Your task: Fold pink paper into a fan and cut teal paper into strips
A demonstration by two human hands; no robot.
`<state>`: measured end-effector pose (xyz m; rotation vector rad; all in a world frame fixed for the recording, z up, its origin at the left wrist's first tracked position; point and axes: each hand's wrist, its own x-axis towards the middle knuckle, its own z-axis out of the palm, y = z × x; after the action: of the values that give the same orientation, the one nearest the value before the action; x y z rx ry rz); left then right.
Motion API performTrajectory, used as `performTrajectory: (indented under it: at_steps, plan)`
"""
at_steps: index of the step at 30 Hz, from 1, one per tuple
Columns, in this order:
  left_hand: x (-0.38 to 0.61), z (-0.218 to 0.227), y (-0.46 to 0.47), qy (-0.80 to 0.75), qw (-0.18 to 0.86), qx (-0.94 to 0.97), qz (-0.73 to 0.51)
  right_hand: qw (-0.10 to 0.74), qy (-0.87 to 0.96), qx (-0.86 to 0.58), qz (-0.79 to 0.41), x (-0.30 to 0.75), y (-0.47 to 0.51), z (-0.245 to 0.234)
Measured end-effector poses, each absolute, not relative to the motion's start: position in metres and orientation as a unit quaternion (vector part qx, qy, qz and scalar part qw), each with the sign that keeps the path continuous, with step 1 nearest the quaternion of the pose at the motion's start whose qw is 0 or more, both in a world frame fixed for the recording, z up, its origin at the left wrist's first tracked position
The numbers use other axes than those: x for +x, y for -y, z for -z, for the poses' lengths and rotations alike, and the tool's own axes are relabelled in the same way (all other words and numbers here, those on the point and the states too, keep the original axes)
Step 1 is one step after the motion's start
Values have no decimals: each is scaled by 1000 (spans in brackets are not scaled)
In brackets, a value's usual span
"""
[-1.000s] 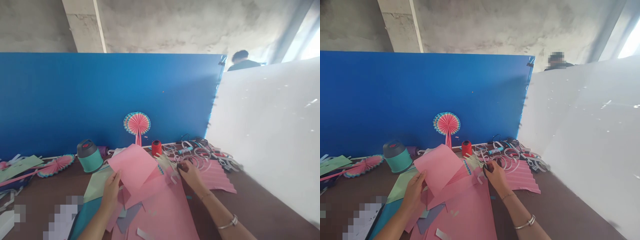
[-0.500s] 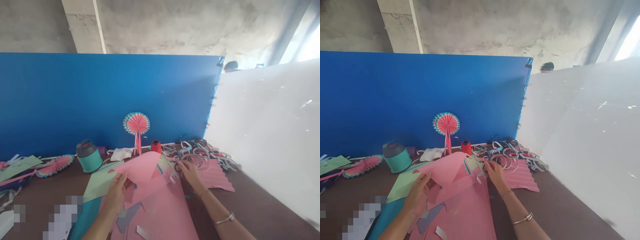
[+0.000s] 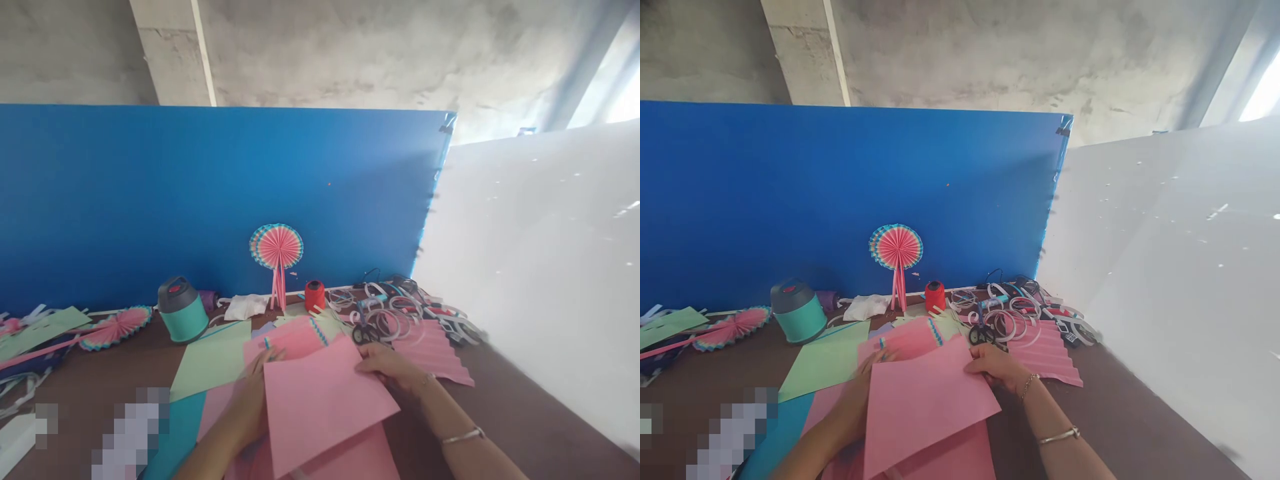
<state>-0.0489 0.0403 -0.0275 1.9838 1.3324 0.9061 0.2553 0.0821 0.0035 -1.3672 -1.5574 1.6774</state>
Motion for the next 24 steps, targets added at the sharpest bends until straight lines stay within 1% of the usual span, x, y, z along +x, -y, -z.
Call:
performTrajectory:
  at_steps: [1, 3, 5, 7, 9, 11, 13, 14, 16, 21, 23, 24]
  plan:
    - [-51, 29, -44, -492, 226, 784, -303, 212, 579, -505, -604, 259, -82, -5]
    - [-53, 28, -50, -510, 147, 817, -225, 182, 601, -513, -586, 260, -80, -7]
    - [-54, 27, -55, -538, 98, 821, -164, 157, 624, -526, -556, 256, -76, -10]
    - [-56, 28, -59, -569, 67, 806, -150, 136, 636, -538, -537, 251, -72, -12]
    - [-60, 31, -64, -600, 34, 777, -189, 127, 632, -545, -536, 246, -70, -12]
    - [-63, 32, -67, -622, 2, 735, -270, 131, 623, -552, -539, 244, -70, -12]
    - [-64, 30, -67, -617, -23, 703, -353, 130, 625, -556, -532, 243, -71, -10]
    - [-63, 28, -64, -602, -30, 704, -376, 127, 631, -555, -527, 243, -71, -9]
    - [-56, 24, -57, -559, -9, 741, -372, 122, 651, -545, -514, 244, -71, -8]
    - [-35, 16, -31, -397, 115, 891, -186, 109, 702, -507, -488, 244, -68, -6]
    - [-30, 13, -25, -376, 157, 903, -139, 113, 704, -525, -465, 243, -70, -3]
    - [-29, 11, -23, -376, 171, 903, -122, 131, 699, -548, -439, 243, -72, -1]
